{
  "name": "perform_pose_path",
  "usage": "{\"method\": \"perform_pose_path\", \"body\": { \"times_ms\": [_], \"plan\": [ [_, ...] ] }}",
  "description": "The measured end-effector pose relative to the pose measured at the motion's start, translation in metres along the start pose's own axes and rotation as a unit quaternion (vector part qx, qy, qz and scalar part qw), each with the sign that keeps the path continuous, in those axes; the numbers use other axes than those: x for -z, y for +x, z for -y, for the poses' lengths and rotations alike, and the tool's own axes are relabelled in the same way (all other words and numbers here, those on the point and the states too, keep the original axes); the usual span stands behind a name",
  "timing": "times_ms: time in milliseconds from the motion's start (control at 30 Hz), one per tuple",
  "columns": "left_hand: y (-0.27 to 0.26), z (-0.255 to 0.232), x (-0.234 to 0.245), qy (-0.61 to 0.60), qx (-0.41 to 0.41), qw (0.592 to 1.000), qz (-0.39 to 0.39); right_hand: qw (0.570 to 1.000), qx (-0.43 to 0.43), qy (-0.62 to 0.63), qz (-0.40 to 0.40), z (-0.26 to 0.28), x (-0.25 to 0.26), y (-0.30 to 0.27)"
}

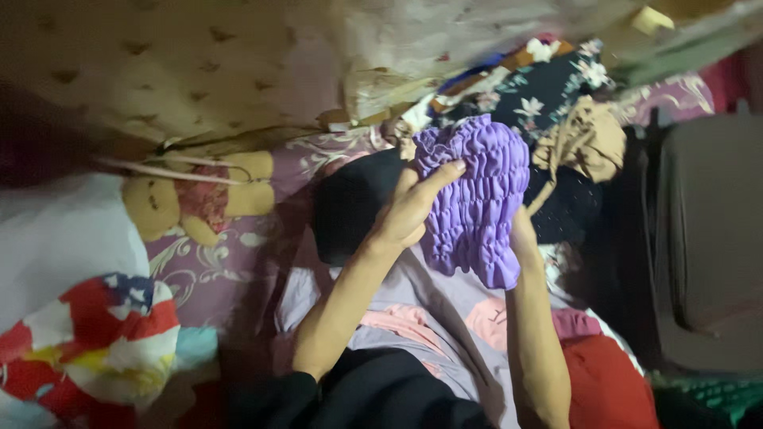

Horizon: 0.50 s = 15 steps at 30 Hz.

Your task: The person folds several garments on a bed, including a red top, a purple top, a black floral top, and a beige lace top. Each item is smoothed and folded into a compact shape and placed in a stack.

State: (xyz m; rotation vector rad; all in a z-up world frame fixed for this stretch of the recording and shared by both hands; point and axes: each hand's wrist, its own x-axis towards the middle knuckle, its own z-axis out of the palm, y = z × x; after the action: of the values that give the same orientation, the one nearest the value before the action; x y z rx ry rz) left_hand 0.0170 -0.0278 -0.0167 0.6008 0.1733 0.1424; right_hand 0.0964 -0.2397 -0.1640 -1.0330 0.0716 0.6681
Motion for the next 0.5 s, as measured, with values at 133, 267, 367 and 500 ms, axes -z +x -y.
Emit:
{"method": "perform_pose_path", "body": {
  "times_ms": [133,267,367,500],
  "plan": [
    [0.007,0.020,-0.008,0.065,0.037,0.997,0.028,0.996,0.033,0.085,0.004,0.039,-0.012,-0.038],
    [0.013,0.038,-0.021,0.128,0.075,0.986,0.079,0.990,0.058,0.128,-0.035,0.069,-0.036,-0.075],
    [0.017,0.052,-0.034,0.145,0.095,0.979,0.109,0.986,0.027,0.160,-0.048,0.081,-0.038,-0.087],
    [0.025,0.068,-0.045,0.305,0.092,0.935,0.156,0.982,0.068,0.167,-0.050,0.079,-0.020,-0.103]
  ]
}}
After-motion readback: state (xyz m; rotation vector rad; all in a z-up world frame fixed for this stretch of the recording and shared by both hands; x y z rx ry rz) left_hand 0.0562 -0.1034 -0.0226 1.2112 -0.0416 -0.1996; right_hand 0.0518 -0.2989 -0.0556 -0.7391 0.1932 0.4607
